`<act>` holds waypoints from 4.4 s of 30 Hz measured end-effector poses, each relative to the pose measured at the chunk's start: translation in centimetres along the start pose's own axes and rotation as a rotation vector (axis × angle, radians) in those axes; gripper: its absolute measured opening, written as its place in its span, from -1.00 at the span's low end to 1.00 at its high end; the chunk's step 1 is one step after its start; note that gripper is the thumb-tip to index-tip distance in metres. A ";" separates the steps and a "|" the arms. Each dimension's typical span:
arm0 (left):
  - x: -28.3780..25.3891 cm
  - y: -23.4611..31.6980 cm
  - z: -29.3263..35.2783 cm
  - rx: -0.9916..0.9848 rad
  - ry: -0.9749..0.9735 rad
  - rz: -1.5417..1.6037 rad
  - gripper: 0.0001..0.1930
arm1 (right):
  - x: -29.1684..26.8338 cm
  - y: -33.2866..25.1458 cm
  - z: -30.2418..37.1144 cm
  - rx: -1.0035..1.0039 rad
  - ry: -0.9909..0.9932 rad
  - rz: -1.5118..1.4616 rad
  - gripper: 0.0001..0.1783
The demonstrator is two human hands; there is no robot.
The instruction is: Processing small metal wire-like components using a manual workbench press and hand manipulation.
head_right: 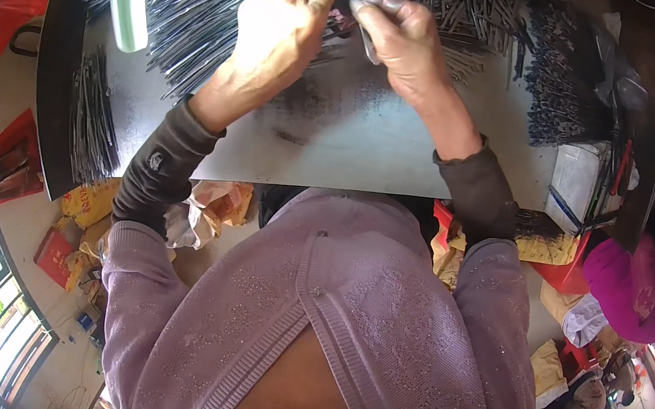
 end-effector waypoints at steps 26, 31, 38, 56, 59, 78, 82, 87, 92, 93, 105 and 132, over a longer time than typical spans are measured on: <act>-0.6 -2.4 1.9 -0.063 -0.018 0.405 -0.67 | -0.1 -2.7 10.0 -0.650 -0.599 1.024 -0.85; 0.5 -3.1 2.7 -0.592 -0.306 1.244 -0.81 | -0.3 -1.9 9.4 -0.507 -0.366 1.056 -0.89; 1.7 -3.2 4.2 -0.976 -0.641 1.653 -0.82 | 0.6 -0.7 4.8 -0.160 -0.055 0.413 -0.92; 3.3 -3.0 4.4 -0.923 -0.980 1.891 -0.86 | 0.8 0.4 3.4 0.005 -0.209 0.187 -0.84; 3.2 -2.9 4.1 -1.015 -0.821 1.820 -0.87 | 0.9 0.6 3.3 0.013 -0.200 0.147 -0.85; 3.0 -1.9 -0.1 -0.671 -0.082 1.445 -0.91 | 0.4 0.0 0.7 -0.159 -0.002 0.094 -0.92; 3.0 -1.9 -0.2 -0.666 -0.073 1.452 -0.91 | 0.5 0.1 0.5 -0.163 -0.003 0.093 -0.93; 3.0 -1.6 -0.3 -0.681 -0.074 1.472 -0.91 | 0.4 0.1 0.4 -0.167 -0.004 0.114 -0.91; 3.1 -2.4 -0.5 -0.548 -0.016 1.175 -0.88 | 0.3 0.1 0.3 -0.058 -0.044 0.110 -0.86; 2.6 -2.4 -0.5 -0.487 0.042 1.024 -0.87 | 0.4 0.1 0.3 0.042 -0.045 -0.013 -0.86; 2.2 -2.0 0.1 -0.793 -0.181 1.476 -0.90 | 1.1 0.6 1.2 -0.024 0.041 -0.176 -0.88; 3.7 -2.5 -0.6 -0.699 -0.025 1.358 -0.89 | 0.2 0.5 1.6 -0.135 -0.030 0.229 -0.84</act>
Point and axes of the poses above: each hand's wrist, its own z-axis away from the middle knuckle, its own x-axis out of the palm, y = z × x, the point moved 5 cm from there along -z, towards the middle knuckle, and after that the axes turned 13 degrees about -x, right-handed, at the moved point
